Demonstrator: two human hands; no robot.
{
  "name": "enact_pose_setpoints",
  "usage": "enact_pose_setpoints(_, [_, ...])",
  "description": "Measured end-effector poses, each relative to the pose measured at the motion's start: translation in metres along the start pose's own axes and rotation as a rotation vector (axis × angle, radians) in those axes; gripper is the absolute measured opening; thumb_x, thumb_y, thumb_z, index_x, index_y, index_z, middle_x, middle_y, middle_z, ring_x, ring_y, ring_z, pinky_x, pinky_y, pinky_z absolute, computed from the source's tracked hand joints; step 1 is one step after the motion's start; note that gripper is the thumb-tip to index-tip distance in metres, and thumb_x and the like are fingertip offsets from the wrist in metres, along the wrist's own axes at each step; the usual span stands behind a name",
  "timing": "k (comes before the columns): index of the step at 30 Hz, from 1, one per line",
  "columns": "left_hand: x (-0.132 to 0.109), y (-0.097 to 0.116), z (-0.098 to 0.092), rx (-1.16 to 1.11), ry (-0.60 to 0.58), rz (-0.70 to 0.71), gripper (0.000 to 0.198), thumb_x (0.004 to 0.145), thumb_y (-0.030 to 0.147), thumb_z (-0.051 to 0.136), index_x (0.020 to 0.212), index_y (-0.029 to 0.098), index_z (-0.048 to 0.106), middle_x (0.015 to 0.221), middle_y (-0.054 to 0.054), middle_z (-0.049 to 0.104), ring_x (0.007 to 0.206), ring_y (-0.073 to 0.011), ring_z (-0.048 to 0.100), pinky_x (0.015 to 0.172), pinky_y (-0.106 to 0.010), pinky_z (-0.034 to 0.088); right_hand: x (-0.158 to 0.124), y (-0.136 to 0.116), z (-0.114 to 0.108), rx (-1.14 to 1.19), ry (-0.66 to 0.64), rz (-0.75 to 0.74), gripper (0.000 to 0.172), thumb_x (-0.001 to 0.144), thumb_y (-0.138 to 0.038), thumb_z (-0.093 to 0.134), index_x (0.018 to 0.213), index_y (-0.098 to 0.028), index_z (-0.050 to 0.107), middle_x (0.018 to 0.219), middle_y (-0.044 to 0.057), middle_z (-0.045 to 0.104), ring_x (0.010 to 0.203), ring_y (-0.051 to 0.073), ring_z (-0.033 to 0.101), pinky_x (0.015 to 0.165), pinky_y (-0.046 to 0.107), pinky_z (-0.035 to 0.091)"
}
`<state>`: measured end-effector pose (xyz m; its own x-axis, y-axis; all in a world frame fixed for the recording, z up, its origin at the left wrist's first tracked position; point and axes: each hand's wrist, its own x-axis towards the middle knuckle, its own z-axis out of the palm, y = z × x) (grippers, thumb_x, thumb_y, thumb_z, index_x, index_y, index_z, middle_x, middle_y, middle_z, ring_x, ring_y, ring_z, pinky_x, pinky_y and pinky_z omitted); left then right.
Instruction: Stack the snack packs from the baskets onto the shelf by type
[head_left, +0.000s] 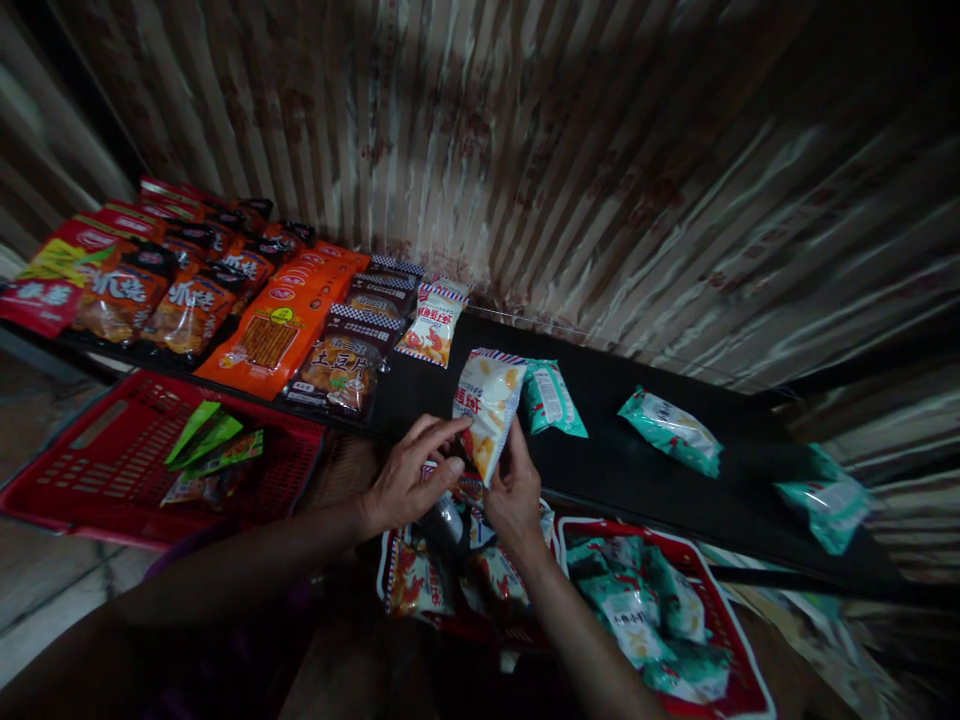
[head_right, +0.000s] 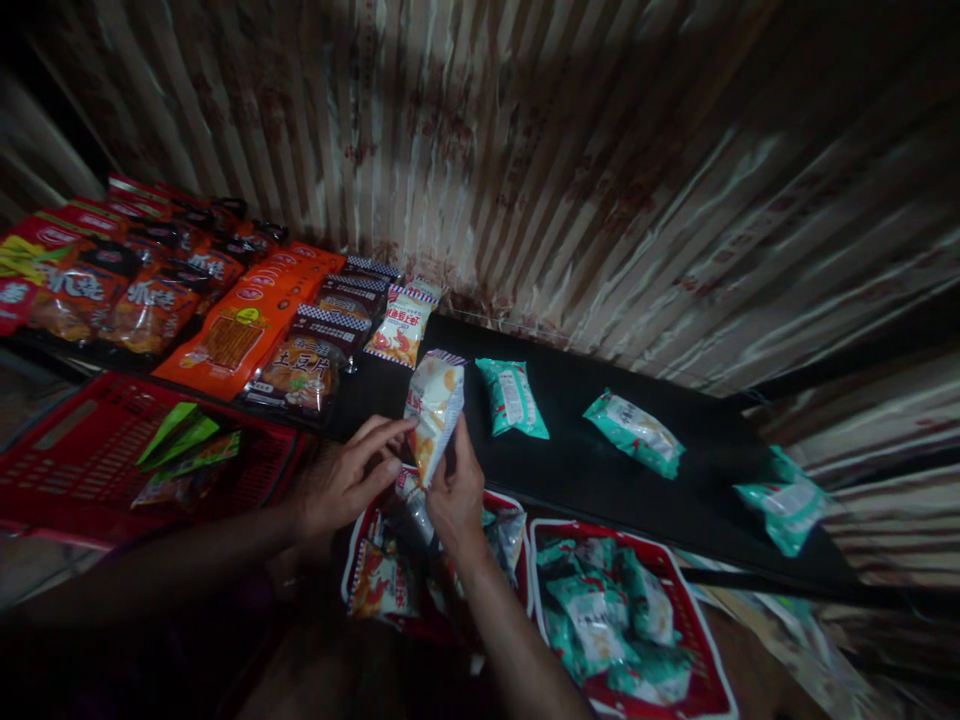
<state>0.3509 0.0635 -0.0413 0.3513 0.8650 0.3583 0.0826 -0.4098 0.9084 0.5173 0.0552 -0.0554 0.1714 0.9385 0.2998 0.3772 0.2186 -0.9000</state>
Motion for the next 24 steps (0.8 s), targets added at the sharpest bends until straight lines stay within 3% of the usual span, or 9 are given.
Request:
enact_pose_setpoints(5, [0.000, 0.002, 0.000, 0.131, 0.034, 0.053, 0.043, 0.093, 0.036, 0.038, 0.132, 0.021, 0.048, 0.101, -0.007, 0.049, 0.088, -0.0143, 0.053, 0.083, -0.028, 0.048, 0.003, -0.011, -0.002, 0.382, -0.051, 0.190, 0.053, 0.077, -0.029, 0.059, 0.130, -0.027, 0.052, 0.127, 0.001, 0.060, 0.119, 0.024, 0.054, 0.101, 0.040, 0.043])
enact_pose_setpoints(9, [-0.001, -0.001, 0.001, 0.213, 0.064, 0.079, 0.041, 0.094, 0.032, 0.036, 0.131, 0.022, 0.050, 0.101, -0.007, 0.049, 0.094, -0.0156, 0.052, 0.088, -0.030, 0.046, 0.007, -0.018, -0.004, 0.472, -0.034, 0.258, 0.043, 0.076, -0.037, 0.057, 0.116, -0.024, 0.063, 0.113, 0.003, 0.068, 0.115, 0.027, 0.057, 0.096, 0.044, 0.046])
enact_pose_setpoints(13, [-0.002, -0.005, 0.004, 0.272, 0.049, 0.107, 0.040, 0.094, 0.028, 0.034, 0.131, 0.024, 0.050, 0.101, -0.006, 0.049, 0.096, -0.0152, 0.052, 0.088, -0.029, 0.047, 0.006, -0.023, 0.000, 0.637, -0.024, 0.368, 0.046, 0.079, -0.051, 0.052, 0.114, -0.023, 0.063, 0.112, 0.005, 0.069, 0.109, 0.027, 0.061, 0.091, 0.043, 0.050])
enact_pose_setpoints(19, [-0.001, -0.006, 0.005, 0.372, 0.076, 0.170, 0.040, 0.092, 0.023, 0.038, 0.130, 0.024, 0.051, 0.100, -0.007, 0.050, 0.093, -0.0159, 0.053, 0.084, -0.031, 0.049, 0.007, -0.030, 0.007, 0.676, -0.018, 0.368, 0.047, 0.068, -0.042, 0.073, 0.110, -0.023, 0.064, 0.105, 0.005, 0.070, 0.100, 0.021, 0.064, 0.093, 0.036, 0.047])
enact_pose_setpoints(24, [0.000, -0.006, 0.007, 0.466, 0.175, 0.193, 0.037, 0.090, 0.021, 0.043, 0.125, 0.028, 0.056, 0.132, -0.010, 0.039, 0.123, -0.0254, 0.039, 0.100, -0.046, 0.040, 0.008, -0.033, 0.012, 0.739, -0.007, 0.453, 0.039, 0.072, -0.041, 0.072, 0.105, -0.023, 0.065, 0.104, 0.004, 0.071, 0.096, 0.019, 0.064, 0.091, 0.036, 0.048])
